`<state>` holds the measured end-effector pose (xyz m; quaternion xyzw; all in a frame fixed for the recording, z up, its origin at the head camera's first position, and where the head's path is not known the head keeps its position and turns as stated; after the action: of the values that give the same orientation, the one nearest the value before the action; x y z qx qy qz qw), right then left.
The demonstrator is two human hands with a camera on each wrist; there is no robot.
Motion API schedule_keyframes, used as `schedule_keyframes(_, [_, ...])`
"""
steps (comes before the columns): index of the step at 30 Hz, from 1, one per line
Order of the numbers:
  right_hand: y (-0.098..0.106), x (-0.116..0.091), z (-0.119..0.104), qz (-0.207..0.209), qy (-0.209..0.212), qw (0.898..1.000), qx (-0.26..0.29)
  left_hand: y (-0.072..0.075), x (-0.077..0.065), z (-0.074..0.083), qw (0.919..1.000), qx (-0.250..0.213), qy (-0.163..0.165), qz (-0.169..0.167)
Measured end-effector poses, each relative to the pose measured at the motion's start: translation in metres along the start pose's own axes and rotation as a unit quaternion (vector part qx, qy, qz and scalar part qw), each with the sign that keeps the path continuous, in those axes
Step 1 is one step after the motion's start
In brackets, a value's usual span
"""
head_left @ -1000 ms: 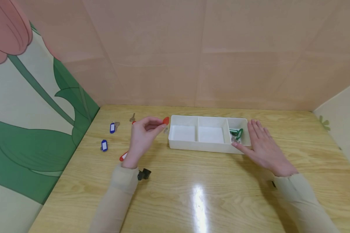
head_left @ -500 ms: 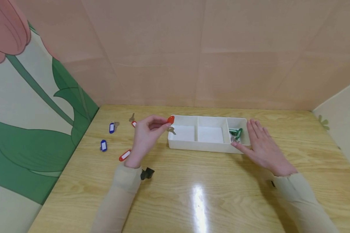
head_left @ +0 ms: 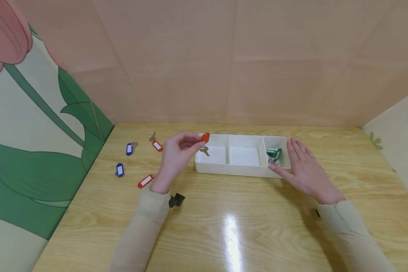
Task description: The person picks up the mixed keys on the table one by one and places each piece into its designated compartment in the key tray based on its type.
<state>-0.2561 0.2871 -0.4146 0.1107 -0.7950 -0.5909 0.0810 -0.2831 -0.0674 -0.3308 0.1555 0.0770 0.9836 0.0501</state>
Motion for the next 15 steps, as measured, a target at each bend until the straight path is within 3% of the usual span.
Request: schedule_keyframes(15, [0.001, 0.001, -0.001, -0.001, 0.0, 1.0, -0.003, -0.018, 0.007, 0.005, 0.9994, -0.026, -0.013, -0.02])
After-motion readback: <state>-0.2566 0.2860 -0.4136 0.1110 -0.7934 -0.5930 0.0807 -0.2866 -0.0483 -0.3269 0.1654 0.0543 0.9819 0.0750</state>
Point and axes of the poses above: each hand's wrist, its own x-axis towards the middle knuckle, its own y-axis out of the back of the hand, z = x × y, the point moved 10 cm from there along x, towards the middle knuckle, and after that the axes turned 3 degrees about -z, right-handed, at the moved point
